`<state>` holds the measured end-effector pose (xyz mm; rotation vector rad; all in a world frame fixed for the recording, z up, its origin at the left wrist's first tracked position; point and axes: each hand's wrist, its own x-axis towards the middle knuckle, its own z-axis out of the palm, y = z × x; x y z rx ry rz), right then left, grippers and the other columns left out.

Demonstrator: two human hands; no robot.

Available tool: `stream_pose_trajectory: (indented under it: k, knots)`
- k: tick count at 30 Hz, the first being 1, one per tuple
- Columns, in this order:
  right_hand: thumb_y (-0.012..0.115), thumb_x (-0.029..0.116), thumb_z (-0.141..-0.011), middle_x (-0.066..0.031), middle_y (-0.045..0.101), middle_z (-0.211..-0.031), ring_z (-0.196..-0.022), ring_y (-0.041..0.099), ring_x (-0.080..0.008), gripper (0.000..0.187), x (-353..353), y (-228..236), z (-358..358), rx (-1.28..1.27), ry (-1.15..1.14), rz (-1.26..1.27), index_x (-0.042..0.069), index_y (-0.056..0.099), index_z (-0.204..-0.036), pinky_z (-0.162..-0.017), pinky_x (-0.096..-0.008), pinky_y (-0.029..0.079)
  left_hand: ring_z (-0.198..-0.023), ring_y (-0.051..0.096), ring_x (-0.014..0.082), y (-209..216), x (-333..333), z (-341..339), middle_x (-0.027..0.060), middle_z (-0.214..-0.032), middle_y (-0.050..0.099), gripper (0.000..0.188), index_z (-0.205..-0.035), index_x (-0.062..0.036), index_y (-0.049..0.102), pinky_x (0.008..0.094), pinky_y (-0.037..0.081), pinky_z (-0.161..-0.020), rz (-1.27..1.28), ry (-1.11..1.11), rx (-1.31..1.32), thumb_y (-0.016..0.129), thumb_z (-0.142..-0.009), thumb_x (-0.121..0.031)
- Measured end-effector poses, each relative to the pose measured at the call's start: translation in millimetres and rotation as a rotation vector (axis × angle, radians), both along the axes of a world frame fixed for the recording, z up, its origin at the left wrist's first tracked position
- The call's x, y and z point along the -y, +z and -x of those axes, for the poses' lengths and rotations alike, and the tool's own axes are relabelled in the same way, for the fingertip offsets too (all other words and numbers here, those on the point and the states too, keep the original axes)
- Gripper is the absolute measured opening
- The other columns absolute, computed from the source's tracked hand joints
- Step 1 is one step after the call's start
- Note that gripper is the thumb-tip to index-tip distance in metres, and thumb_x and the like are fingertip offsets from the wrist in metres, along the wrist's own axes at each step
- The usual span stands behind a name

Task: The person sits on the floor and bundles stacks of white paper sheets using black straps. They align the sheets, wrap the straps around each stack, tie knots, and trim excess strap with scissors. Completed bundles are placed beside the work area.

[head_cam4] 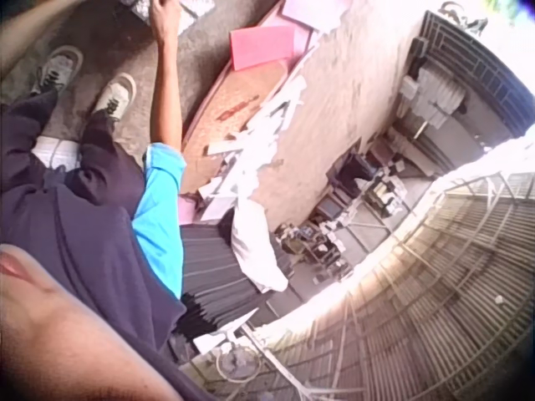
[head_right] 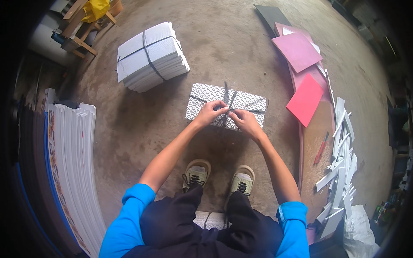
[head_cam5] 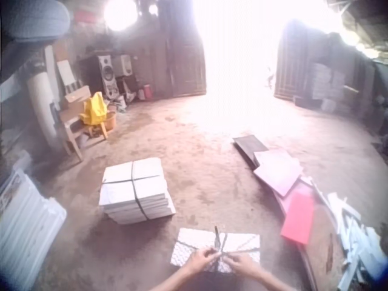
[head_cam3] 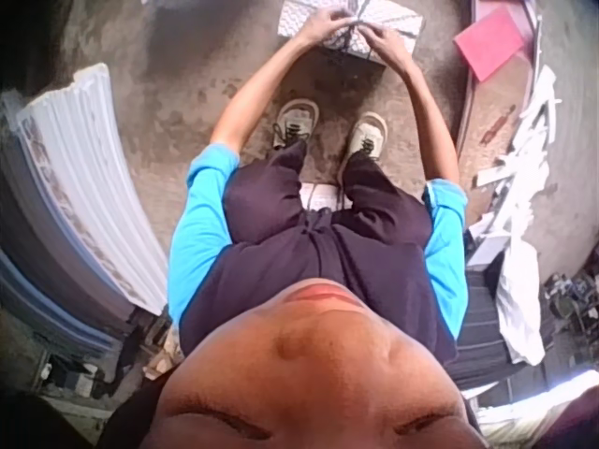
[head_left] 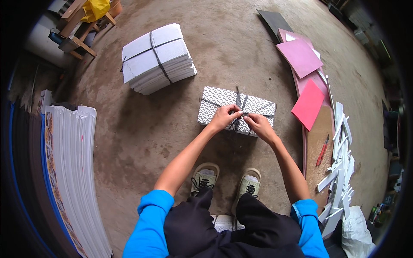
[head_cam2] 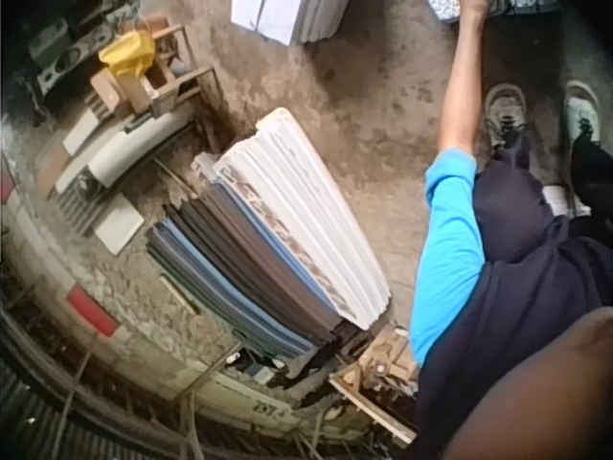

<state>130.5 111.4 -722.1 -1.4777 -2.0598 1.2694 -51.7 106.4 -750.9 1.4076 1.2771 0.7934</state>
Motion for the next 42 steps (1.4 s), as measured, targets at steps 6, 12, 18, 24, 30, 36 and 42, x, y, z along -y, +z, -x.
stream_pose_trajectory:
  k: [6, 12, 18, 24, 30, 36, 42]
  knots:
    - [0.059, 0.03, -0.08, -0.0124, 0.058, -0.07, -0.067, 0.057, -0.0219, 0.03, 5, 36, -14, 0.151, 0.139, -0.139, 0.0, 0.06, -0.077, -0.062, -0.0343, 0.044, -0.079, 0.057, 0.0118, -1, 2, -3, 0.0059, -0.083, 0.063, 0.027, -0.091, -0.0041, 0.061, 0.028, 0.044, -0.073, 0.004, -0.006, -0.083, 0.059, -0.082, -0.03]
    - [0.058, 0.023, -0.081, -0.0116, 0.06, -0.069, -0.062, 0.057, -0.0187, 0.023, 12, 26, -6, -0.175, -0.11, -0.062, 0.001, 0.059, -0.089, -0.061, -0.033, 0.044, -0.079, 0.061, 0.0204, -9, 2, -9, 0.0105, -0.083, 0.064, 0.028, -0.092, -0.0037, 0.058, 0.0316, 0.045, -0.072, -0.08, 0.071, -0.062, 0.055, -0.085, -0.03]
    - [0.053, 0.029, -0.085, -0.0128, 0.056, -0.067, -0.072, 0.056, -0.0229, 0.029, 14, 77, -30, 0.065, -0.025, -0.147, 0.003, 0.062, -0.079, -0.066, -0.0332, 0.043, -0.081, 0.059, 0.0176, 4, 5, -2, 0.0087, -0.086, 0.063, 0.025, -0.096, -0.0025, 0.051, 0.0311, 0.043, -0.074, -0.073, 0.099, -0.113, 0.049, -0.089, -0.026]
    - [0.046, 0.025, -0.092, -0.0016, 0.057, -0.069, -0.067, 0.052, -0.0147, 0.027, -11, 35, -20, -0.972, -0.235, 0.116, 0.003, 0.058, -0.081, -0.064, -0.0336, 0.045, -0.067, 0.06, 0.0339, 35, 4, -15, 0.0167, -0.071, 0.06, 0.026, -0.082, -0.0045, 0.055, 0.0407, 0.047, -0.054, -0.521, 0.069, -0.677, 0.051, -0.087, -0.029]
    - [0.052, 0.023, -0.087, -0.0272, 0.055, -0.071, -0.07, 0.056, -0.0418, 0.029, -13, 3, 4, -0.013, -0.142, -0.218, -0.005, 0.043, -0.088, -0.063, -0.0449, 0.044, -0.052, 0.057, 0.0315, 20, -22, -17, 0.0147, -0.051, 0.055, 0.036, -0.059, -0.0025, 0.056, 0.0389, 0.044, -0.051, -0.088, 0.236, -0.542, 0.061, -0.073, -0.036]
    - [0.053, 0.022, -0.085, -0.0266, 0.059, -0.072, -0.073, 0.059, -0.0408, 0.029, 5, -6, 14, 0.265, 0.014, -0.233, -0.006, 0.054, -0.078, -0.066, -0.0467, 0.047, -0.064, 0.06, 0.0342, 5, -51, -21, 0.0189, -0.066, 0.059, 0.017, -0.065, -0.0036, 0.061, 0.041, 0.047, -0.058, -0.288, 0.388, -0.751, 0.059, -0.067, -0.02]
    - [0.051, 0.02, -0.086, -0.0218, 0.057, -0.059, -0.057, 0.059, -0.038, 0.028, 22, -24, 16, 0.206, -0.079, -0.38, -0.002, 0.053, -0.067, -0.054, -0.0457, 0.048, -0.065, 0.062, 0.0321, -6, -67, -23, 0.0158, -0.069, 0.062, 0.014, -0.067, -0.0057, 0.063, 0.0397, 0.049, -0.057, -0.26, 0.398, -0.806, 0.062, -0.068, -0.019]
